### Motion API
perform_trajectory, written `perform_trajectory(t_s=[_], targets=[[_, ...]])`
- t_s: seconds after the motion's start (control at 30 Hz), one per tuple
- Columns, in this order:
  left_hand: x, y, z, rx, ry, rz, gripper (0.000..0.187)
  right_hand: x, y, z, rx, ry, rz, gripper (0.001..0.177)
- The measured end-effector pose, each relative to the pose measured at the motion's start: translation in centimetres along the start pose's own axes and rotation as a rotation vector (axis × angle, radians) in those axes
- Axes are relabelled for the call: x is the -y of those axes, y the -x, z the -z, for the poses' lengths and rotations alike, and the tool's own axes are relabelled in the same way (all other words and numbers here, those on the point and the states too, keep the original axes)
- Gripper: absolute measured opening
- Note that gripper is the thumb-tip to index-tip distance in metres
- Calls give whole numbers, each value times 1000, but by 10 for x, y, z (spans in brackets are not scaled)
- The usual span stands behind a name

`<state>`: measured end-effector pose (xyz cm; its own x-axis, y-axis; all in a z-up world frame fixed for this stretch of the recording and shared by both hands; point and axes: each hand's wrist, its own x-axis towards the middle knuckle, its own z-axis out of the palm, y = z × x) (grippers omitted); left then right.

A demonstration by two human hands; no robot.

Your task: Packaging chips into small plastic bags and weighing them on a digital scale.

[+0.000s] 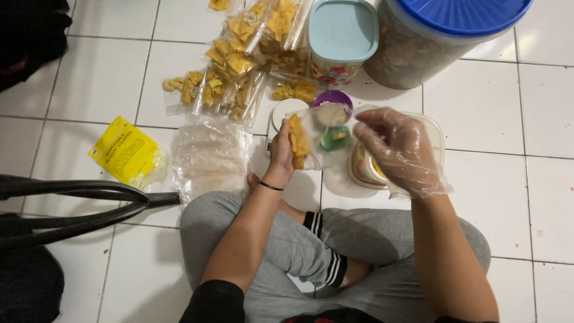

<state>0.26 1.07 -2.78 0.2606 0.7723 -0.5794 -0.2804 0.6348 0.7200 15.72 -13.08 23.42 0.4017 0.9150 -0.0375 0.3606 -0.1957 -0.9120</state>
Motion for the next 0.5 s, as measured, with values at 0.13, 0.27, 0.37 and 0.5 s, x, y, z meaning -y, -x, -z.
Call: perform_trajectory(t_s=[0.13, 0.27, 0.37, 0.5], targets=[[-17, 11, -6, -142, 106, -57, 76, -50, 2, -24, -261, -13, 164, 51], [-29, 23, -12, -227, 203, -101, 79, -57, 11, -80, -183, -236, 80, 104], [-37, 33, -14, -221, 259, -132, 75, -68, -4, -105, -71, -277, 28, 76], [-44, 14, -2, -344, 122, -266, 70, -94, -59, -116, -54, -296, -55, 40]])
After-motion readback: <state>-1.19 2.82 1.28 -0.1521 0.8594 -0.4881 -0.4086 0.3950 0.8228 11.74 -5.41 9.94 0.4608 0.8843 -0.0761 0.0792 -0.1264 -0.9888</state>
